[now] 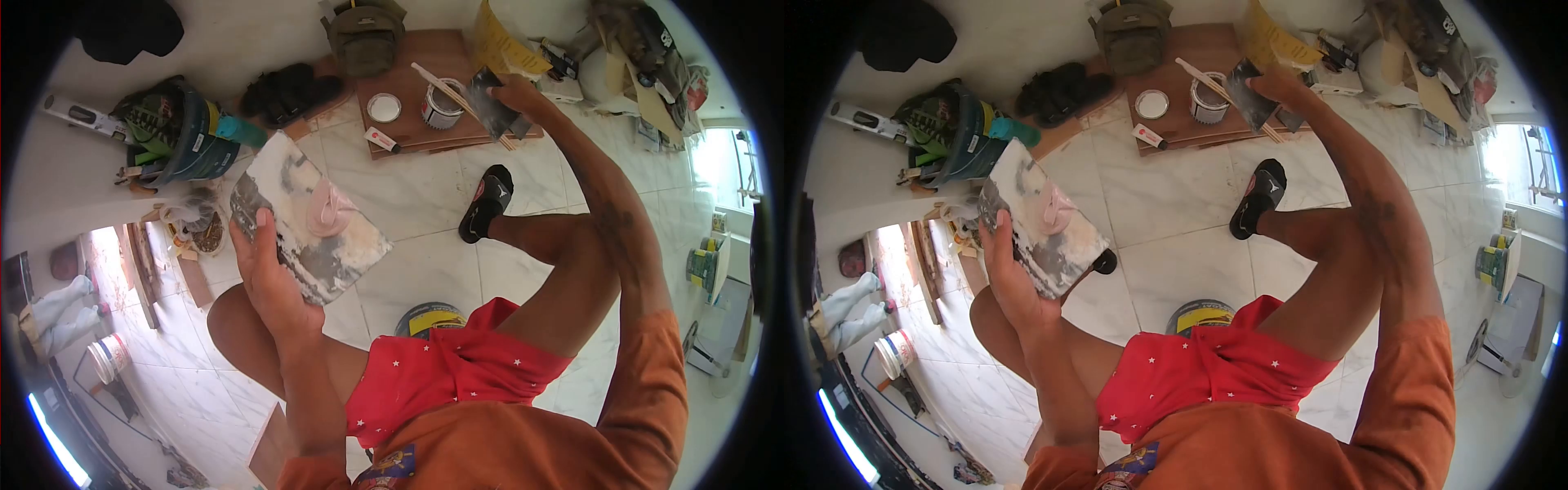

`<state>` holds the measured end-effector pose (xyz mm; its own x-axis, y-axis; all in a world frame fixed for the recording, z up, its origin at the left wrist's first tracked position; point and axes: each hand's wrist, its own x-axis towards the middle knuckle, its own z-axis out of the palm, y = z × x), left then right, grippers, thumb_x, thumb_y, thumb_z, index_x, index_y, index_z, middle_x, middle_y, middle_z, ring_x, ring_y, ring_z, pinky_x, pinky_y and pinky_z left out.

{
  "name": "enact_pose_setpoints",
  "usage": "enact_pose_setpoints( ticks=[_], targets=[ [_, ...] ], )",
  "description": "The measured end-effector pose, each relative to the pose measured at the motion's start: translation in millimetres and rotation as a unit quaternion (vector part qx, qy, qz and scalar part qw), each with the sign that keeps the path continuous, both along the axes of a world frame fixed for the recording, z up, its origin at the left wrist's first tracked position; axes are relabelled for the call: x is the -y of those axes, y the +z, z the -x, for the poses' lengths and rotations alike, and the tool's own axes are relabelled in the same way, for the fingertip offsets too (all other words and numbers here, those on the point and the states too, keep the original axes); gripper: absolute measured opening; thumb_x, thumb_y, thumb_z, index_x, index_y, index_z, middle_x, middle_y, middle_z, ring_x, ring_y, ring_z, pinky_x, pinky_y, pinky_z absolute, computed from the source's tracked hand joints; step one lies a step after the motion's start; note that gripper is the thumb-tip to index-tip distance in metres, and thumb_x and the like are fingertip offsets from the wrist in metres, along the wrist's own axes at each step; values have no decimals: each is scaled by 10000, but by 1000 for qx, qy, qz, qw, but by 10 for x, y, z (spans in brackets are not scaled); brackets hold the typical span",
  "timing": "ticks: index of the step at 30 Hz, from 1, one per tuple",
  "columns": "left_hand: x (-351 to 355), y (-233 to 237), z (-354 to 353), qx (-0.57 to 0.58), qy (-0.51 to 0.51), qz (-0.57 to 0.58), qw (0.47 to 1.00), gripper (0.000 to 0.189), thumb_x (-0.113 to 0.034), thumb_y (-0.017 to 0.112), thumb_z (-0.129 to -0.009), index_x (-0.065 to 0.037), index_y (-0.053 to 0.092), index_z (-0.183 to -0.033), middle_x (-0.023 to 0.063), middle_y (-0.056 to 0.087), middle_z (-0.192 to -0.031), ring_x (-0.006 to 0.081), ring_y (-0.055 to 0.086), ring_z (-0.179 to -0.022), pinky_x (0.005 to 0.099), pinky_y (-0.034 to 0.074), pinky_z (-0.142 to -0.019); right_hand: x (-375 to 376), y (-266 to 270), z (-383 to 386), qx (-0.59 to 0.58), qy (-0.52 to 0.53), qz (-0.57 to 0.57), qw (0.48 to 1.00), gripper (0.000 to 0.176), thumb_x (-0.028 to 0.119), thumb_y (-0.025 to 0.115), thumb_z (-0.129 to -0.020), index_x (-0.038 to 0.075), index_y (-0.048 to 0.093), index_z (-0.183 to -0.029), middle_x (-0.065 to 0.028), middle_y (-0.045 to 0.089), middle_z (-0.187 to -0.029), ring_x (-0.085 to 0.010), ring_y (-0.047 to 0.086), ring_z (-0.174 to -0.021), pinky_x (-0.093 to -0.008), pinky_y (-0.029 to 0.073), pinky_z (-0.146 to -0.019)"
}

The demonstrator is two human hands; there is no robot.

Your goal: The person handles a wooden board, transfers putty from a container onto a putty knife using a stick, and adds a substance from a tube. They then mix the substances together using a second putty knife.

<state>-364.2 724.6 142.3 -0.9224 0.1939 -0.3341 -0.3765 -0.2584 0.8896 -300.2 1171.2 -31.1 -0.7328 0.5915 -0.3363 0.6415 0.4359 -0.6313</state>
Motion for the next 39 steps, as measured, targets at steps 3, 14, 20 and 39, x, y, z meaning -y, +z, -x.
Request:
enact_pose_setpoints(
  ticks=[3,14,20,39],
  targets=[
    [-69,-12,25,7,-6,10,1000,532,-228,563,-977,-27,365,-1427,114,510,-1319,234,544,-1187,366,464,-982,-1,-90,25,-38,-52,75,995,373,160,632,-883,-54,608,-1188,-131,671,-964,-192,636,-808,-342,504,-753],
    [-213,-101,89,44,-17,8,999,513,-225,554,-982,-30,385,-1425,92,519,-1320,215,540,-1188,351,440,-1004,40,-152,-206,-41,-2,146,988,383,178,634,-865,-39,629,-1181,-110,668,-988,-191,636,-840,-337,517,-760],
    [-269,-136,90,51,-24,6,998,507,-229,550,-984,-42,388,-1426,92,527,-1308,211,544,-1185,352,443,-1007,-71,-535,-299,68,89,39,993,407,226,648,-828,-32,643,-1143,-134,677,-996,-204,629,-889,-325,495,-808],
    [-186,-436,234,122,-36,-169,977,330,-151,543,-976,-37,510,-1283,96,616,-1188,227,635,-1070,382,543,-921,309,871,-566,5,164,-66,984,471,262,544,-885,-20,565,-1263,-257,646,-1082,-369,620,-1018,-380,449,-933]
  ],
)
